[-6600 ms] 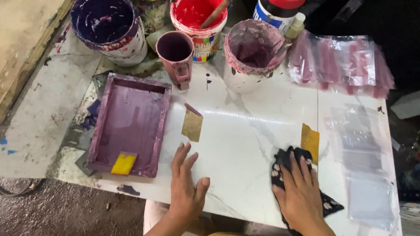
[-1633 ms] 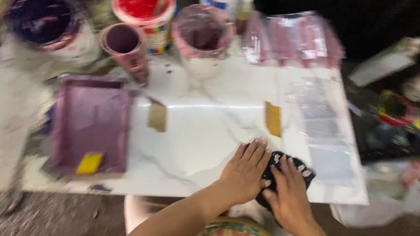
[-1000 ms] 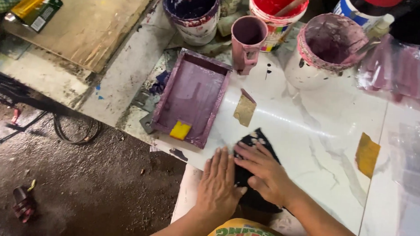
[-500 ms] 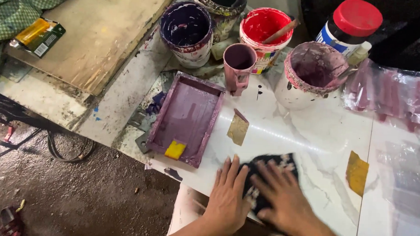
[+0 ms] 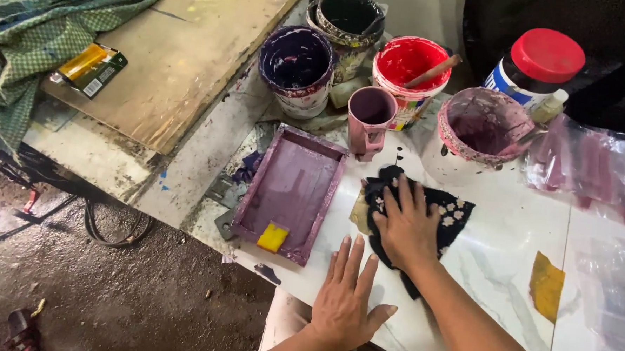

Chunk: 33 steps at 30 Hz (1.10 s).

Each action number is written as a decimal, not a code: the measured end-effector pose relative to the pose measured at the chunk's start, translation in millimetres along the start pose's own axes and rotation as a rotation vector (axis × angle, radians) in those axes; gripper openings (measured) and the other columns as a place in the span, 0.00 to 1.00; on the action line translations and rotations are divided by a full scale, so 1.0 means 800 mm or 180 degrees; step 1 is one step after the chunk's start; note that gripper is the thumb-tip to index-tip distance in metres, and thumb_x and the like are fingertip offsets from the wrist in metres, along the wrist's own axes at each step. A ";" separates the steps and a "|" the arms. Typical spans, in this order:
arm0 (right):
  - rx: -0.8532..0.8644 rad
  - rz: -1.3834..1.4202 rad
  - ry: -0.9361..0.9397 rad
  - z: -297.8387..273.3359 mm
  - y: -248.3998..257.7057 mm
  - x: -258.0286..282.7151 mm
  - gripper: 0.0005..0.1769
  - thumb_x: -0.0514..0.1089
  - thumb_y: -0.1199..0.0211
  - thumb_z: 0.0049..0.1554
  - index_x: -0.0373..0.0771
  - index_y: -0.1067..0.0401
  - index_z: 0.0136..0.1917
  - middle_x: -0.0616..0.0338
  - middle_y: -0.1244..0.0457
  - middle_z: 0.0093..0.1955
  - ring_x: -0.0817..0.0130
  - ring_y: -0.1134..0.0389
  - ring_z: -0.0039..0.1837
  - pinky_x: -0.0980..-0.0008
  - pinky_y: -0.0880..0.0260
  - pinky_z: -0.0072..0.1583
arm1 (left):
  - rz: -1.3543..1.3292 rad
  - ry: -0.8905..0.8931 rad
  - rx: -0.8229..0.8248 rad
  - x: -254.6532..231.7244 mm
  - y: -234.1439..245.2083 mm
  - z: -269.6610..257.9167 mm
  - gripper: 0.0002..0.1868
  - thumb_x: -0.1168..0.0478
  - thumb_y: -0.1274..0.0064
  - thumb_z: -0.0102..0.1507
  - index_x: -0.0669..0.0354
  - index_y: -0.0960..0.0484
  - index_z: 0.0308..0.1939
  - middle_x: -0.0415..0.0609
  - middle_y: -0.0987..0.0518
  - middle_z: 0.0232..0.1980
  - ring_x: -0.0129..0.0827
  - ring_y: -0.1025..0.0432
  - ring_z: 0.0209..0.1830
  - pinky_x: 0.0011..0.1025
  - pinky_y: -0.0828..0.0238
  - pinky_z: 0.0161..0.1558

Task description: The person wipes a white surface with a dark cloth, then places a clear plastic sheet on the table. They move a purple paint tray into position and stir a thick purple substance in a bucket using a stick.

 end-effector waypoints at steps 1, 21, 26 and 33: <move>-0.0010 0.0003 0.0006 0.006 -0.002 0.003 0.34 0.64 0.63 0.64 0.50 0.43 0.78 0.55 0.59 0.86 0.45 0.58 0.83 0.30 0.48 0.68 | 0.0009 -0.0003 -0.0007 0.000 0.000 0.000 0.46 0.36 0.57 0.72 0.54 0.62 0.82 0.67 0.59 0.85 0.68 0.62 0.85 0.64 0.55 0.77; -0.0336 0.0451 0.1659 0.025 -0.006 0.050 0.24 0.49 0.47 0.60 0.45 0.30 0.68 0.63 0.43 0.78 0.53 0.51 0.82 0.40 0.49 0.72 | 0.0175 -0.0030 -0.0050 -0.001 -0.003 -0.002 0.46 0.34 0.61 0.72 0.57 0.60 0.81 0.69 0.53 0.83 0.69 0.58 0.84 0.64 0.52 0.77; -0.0584 0.0525 0.1673 0.028 -0.009 0.053 0.24 0.50 0.45 0.60 0.45 0.29 0.68 0.61 0.41 0.77 0.52 0.47 0.80 0.43 0.45 0.68 | 0.0093 -0.0007 0.0084 0.002 -0.007 -0.003 0.49 0.36 0.53 0.71 0.56 0.62 0.81 0.69 0.54 0.83 0.69 0.60 0.84 0.63 0.55 0.77; -0.0067 0.0897 0.2022 -0.030 0.011 0.054 0.25 0.52 0.57 0.65 0.43 0.30 0.68 0.58 0.45 0.80 0.53 0.55 0.83 0.38 0.56 0.73 | 0.0051 -0.0039 -0.0111 -0.004 0.008 0.001 0.41 0.37 0.58 0.71 0.63 0.47 0.76 0.71 0.47 0.80 0.71 0.55 0.82 0.64 0.54 0.76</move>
Point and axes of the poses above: each hand's wrist, its own z-axis towards the middle knuckle, its own y-axis out of the back of the hand, x = y × z, the point moved 7 cm from there along z, towards the middle knuckle
